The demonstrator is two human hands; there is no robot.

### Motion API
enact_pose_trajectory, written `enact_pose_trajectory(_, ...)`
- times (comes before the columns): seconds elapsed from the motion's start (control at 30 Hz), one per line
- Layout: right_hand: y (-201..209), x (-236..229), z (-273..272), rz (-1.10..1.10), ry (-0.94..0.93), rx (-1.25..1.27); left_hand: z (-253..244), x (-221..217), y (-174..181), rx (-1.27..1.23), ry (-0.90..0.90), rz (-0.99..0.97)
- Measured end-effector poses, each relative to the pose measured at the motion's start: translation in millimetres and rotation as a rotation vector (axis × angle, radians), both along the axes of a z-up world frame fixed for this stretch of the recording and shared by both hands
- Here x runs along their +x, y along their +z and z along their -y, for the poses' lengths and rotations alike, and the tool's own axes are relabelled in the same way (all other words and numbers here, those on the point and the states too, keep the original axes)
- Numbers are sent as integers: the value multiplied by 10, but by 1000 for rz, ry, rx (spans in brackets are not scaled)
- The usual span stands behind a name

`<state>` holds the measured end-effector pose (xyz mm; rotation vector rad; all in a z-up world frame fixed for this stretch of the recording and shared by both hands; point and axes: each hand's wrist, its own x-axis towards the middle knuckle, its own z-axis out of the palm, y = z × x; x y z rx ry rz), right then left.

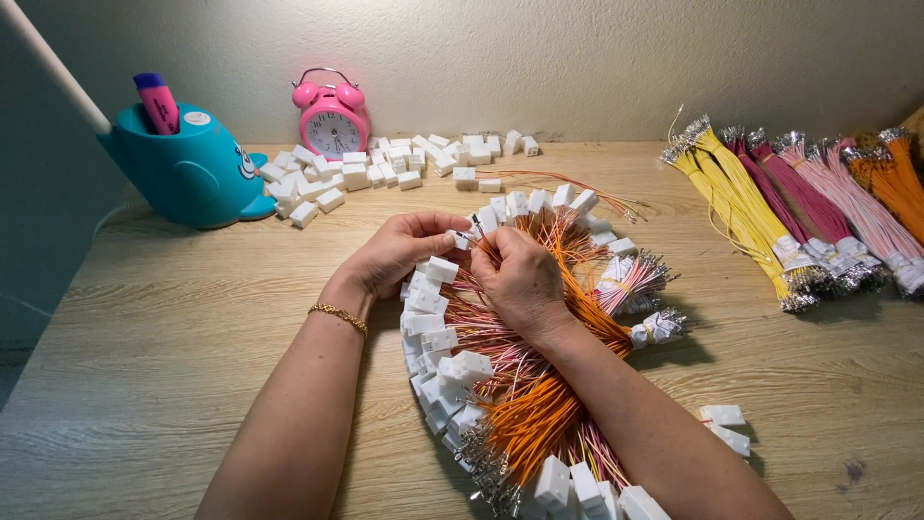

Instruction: The person assembles a wire harness by inserting individual colored wires into white plastic connectors. They work methodically, picking up wires and connecting them to the connector block arranged on the table.

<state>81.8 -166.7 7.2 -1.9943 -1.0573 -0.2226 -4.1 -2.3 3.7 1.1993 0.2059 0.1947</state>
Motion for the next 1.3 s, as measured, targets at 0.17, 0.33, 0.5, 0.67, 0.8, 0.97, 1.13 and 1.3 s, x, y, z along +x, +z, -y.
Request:
enact_pose_trajectory(0.17, 17, -18, -4, -34, -24, 14, -78, 28, -87, -47, -57, 5)
enact_pose_trajectory(0.33, 33, -56, -14, -18, -36, 1, -69, 22, -101, -49, -55, 21)
enact_pose_trajectory(0.5, 39, -52, -7, 42, -16, 11, -50, 29, -102, -20, -16, 25)
enact_pose_trajectory(0.67, 39, -58, -11, 42, -17, -8, -66, 49, -117, -10, -13, 28)
enact_pose_trajectory(0.8, 14, -43, -19, 51, -29, -15, -75, 61, -145, -14, -15, 27)
enact_pose_trajectory(0.97, 45, -75, -20, 3, -44, 7, -60, 34, -88, -44, -22, 10)
enact_pose_trajectory(1.13, 41, -86, -16, -27, -65, -15, -93, 69, -143, -56, -22, -4)
enact_pose_trajectory(1.3, 40, -105, -18, 0, -101, -52, -91, 74, -58, -81, -44, -23)
